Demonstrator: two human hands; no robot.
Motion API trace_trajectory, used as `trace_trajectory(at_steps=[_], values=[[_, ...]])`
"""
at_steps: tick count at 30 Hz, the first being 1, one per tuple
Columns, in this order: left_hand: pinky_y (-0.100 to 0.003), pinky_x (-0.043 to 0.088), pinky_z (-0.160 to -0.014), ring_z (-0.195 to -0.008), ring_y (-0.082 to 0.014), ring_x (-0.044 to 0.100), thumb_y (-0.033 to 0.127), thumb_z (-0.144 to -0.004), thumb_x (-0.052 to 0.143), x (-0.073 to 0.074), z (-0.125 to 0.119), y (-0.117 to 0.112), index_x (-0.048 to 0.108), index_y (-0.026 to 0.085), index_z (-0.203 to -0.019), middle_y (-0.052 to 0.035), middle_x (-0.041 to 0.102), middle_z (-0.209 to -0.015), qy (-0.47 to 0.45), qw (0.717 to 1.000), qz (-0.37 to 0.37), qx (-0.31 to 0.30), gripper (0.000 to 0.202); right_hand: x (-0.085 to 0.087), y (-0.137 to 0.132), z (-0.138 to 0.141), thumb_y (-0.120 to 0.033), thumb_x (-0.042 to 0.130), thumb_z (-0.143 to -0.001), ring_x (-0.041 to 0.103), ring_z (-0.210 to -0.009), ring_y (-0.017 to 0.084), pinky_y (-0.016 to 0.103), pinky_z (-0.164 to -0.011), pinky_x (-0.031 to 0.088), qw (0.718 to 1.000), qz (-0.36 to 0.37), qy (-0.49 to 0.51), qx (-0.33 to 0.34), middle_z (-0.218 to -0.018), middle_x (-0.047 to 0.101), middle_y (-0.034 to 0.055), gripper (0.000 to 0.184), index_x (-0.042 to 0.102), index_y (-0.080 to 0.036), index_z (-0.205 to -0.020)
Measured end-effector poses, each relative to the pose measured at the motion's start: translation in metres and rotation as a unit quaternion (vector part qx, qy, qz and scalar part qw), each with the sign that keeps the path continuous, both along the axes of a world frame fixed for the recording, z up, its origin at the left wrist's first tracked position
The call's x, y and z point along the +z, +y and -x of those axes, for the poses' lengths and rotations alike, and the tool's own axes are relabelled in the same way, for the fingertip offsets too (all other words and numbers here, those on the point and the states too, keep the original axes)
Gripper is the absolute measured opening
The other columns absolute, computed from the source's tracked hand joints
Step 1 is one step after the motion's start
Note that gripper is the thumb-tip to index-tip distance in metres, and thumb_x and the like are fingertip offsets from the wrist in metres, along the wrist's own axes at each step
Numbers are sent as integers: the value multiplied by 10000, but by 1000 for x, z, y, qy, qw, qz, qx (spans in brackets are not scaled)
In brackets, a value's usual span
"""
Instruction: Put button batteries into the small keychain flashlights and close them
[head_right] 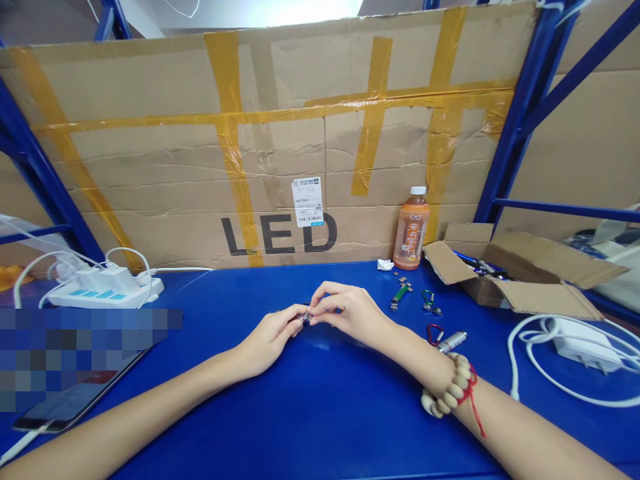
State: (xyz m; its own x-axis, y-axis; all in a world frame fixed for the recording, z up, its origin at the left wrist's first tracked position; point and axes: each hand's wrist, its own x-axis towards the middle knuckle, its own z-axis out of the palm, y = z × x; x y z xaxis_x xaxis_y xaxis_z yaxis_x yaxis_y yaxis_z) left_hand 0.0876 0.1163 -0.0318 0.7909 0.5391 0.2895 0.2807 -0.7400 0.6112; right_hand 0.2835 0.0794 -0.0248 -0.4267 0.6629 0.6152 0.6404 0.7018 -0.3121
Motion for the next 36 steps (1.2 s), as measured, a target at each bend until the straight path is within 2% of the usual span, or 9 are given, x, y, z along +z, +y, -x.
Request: trace_trajectory(at_steps=[7, 13, 20, 28, 33, 36], values=[[-214, 333, -615, -632, -108, 455, 233, -907, 302, 0, 2, 0, 506, 200, -985, 32, 497, -688, 12, 1000, -2, -24, 221, -5, -3, 1, -258, 572, -806, 566, -698, 91, 212, -642, 440, 1000, 20, 11, 18, -877, 573, 38, 146, 683, -192, -740], [-216, 350, -606, -620, -111, 448, 229, -903, 285, -2, 4, -2, 423, 194, -887, 28, 480, -696, 16, 1000, 3, -20, 144, -4, -6, 3, -243, 542, -824, 551, -678, 85, 208, -622, 432, 999, -2, -5, 32, -858, 560, 42, 164, 659, -175, -732], [-223, 359, -605, -638, -123, 483, 211, -895, 301, -1, 5, -4, 376, 209, -837, 18, 517, -733, 27, 999, -10, -17, 95, -3, -8, 7, -272, 594, -784, 537, -681, 103, 228, -607, 420, 999, 34, 29, 13, -806, 551, 39, 167, 652, -167, -668], [-230, 366, -623, -676, -135, 525, 219, -899, 300, -3, 3, -6, 338, 213, -775, 8, 558, -775, 6, 997, -79, 18, 130, 0, -8, 19, -433, 646, -695, 506, -606, 102, 224, -516, 405, 977, 148, 153, -31, -697, 525, 26, 329, 590, -144, -547], [-225, 366, -610, -672, -132, 527, 213, -892, 323, -6, 3, -3, 345, 211, -757, 11, 570, -771, 0, 994, -102, 29, 136, -2, -7, 23, -462, 691, -615, 443, -433, 34, 201, -400, 368, 938, 262, 224, -48, -728, 503, 0, 355, 570, -134, -551], [-226, 373, -613, -681, -132, 536, 214, -889, 332, -6, 2, -2, 361, 207, -749, 8, 579, -774, -5, 994, -106, 35, 143, -2, -8, 24, -478, 695, -585, 445, -392, 26, 190, -367, 359, 914, 312, 248, -69, -711, 510, -9, 377, 547, -133, -551]])
